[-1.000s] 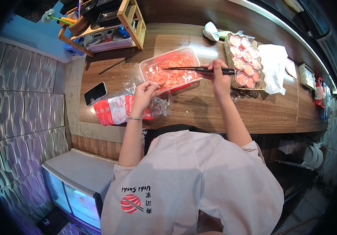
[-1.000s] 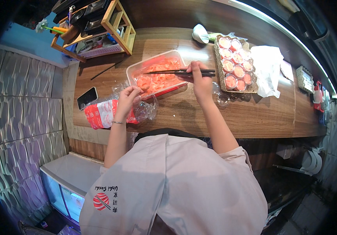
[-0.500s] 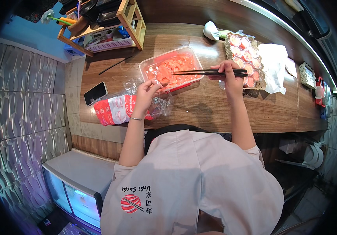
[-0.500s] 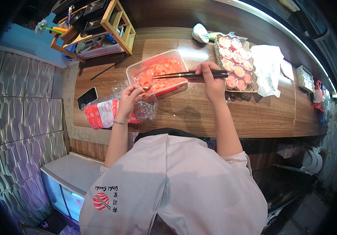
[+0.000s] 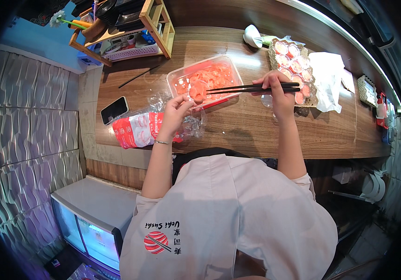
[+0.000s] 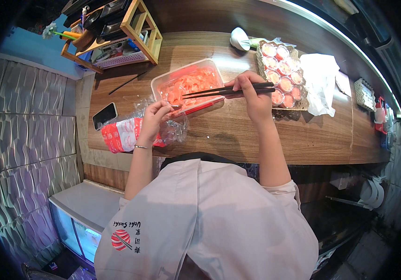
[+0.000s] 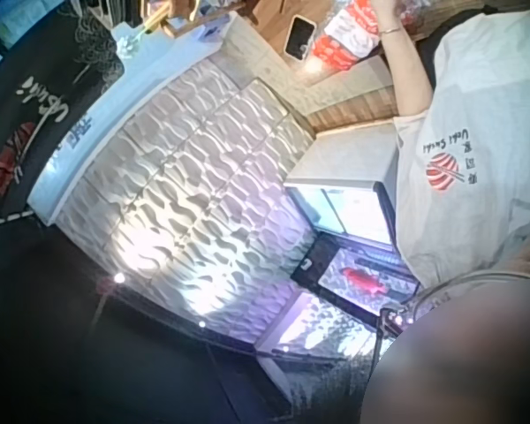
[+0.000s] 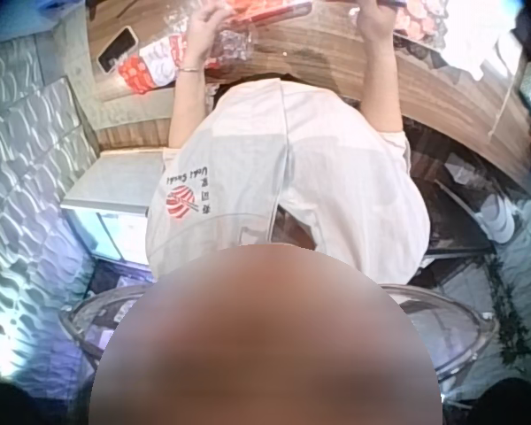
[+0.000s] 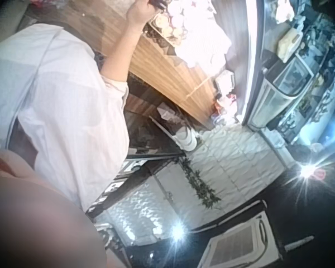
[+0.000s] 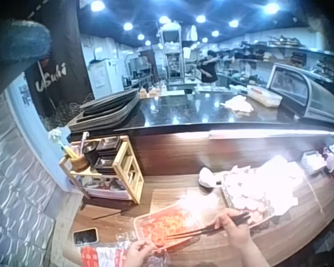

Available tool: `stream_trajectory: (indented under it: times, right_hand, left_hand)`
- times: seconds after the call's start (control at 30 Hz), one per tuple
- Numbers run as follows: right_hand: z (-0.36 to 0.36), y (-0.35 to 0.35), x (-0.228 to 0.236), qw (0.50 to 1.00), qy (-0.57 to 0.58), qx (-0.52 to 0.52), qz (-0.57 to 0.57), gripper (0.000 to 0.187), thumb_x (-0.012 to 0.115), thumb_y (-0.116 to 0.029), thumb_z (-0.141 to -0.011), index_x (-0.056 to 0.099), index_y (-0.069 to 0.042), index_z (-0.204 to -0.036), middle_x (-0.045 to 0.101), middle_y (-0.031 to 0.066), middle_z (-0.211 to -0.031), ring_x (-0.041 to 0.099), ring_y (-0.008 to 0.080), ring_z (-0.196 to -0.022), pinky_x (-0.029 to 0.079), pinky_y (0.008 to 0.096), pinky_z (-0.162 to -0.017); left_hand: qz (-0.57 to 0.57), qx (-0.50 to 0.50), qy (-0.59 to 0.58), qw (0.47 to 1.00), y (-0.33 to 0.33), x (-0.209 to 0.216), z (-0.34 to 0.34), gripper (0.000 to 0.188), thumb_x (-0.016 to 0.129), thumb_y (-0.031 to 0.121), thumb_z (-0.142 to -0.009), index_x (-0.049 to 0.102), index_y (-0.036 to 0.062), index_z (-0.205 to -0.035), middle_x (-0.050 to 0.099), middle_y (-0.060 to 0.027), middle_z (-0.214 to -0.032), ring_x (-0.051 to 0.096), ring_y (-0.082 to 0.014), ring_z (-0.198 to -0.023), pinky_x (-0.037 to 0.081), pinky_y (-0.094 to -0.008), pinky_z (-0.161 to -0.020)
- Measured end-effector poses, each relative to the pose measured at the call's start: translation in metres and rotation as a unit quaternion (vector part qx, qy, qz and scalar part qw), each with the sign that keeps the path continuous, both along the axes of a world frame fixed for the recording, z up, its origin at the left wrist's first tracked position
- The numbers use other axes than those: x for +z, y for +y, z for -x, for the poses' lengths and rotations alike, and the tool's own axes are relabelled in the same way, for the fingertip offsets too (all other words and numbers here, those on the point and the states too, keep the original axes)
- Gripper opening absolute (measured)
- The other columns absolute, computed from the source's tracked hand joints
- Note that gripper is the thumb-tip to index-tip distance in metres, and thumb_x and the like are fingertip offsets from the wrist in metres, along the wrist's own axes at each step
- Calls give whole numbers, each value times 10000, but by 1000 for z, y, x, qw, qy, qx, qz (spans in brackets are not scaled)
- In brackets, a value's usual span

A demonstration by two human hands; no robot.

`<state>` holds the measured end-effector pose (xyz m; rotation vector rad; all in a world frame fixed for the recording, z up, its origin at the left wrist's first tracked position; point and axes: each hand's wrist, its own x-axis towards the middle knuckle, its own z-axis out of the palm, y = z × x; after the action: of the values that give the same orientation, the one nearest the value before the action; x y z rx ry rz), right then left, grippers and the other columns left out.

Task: The person uses chopsticks to pick up pieces of pink fish from a plastic container and places them into individual compartments of a tray. They repeat this process for multiple compartments, then close the container and wipe the counter.

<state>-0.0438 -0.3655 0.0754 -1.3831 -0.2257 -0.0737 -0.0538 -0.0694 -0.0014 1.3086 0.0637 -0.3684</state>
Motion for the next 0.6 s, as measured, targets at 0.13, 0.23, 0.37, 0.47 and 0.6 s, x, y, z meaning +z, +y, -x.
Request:
stream_trajectory:
  times: [0.13,0.23,0.37,0.47,0.6]
  right_hand:
    - [3,5,0,999,-1,26,33,333,495,-255,-1020,536,4,-815,638,133,-841,674,195,-800,607,339,-702]
    - [5,10,-6,999,-10,28,41,326,500,-250,-1017,542,-1,-810,642,136,-837,674,192,-795,602,336,-696]
    - [6,8,4,998,-19,25,46,335,490,-263,-1021,534,-6,-810,642,140,-840,674,195,-796,604,338,-695]
    - [4,2,8,999,-31,11,12,339,476,-276,-1025,522,-10,-820,644,148,-852,678,204,-793,611,348,-678]
    - [-1,-3,-13,1000,-10,-22,-5,340,463,-287,-1028,511,-13,-833,634,150,-846,686,218,-785,620,366,-649]
  left_hand:
    - [36,-21,11,999,1,-10,-1,81,602,84,-925,597,35,-861,661,-33,-857,679,-124,-815,536,-215,-707]
    - [66,-32,14,997,-3,-5,1,81,602,75,-922,588,39,-850,665,-33,-872,686,-137,-827,554,-240,-742]
    - [54,-29,14,998,1,-3,3,83,602,71,-920,587,40,-845,659,-34,-875,684,-139,-825,557,-256,-751]
    - [63,-31,10,998,2,-1,5,78,602,67,-918,590,36,-848,657,-35,-871,685,-144,-828,558,-265,-766]
    - [58,-35,4,998,1,8,7,76,605,61,-914,587,27,-847,649,-33,-857,687,-156,-840,554,-264,-777]
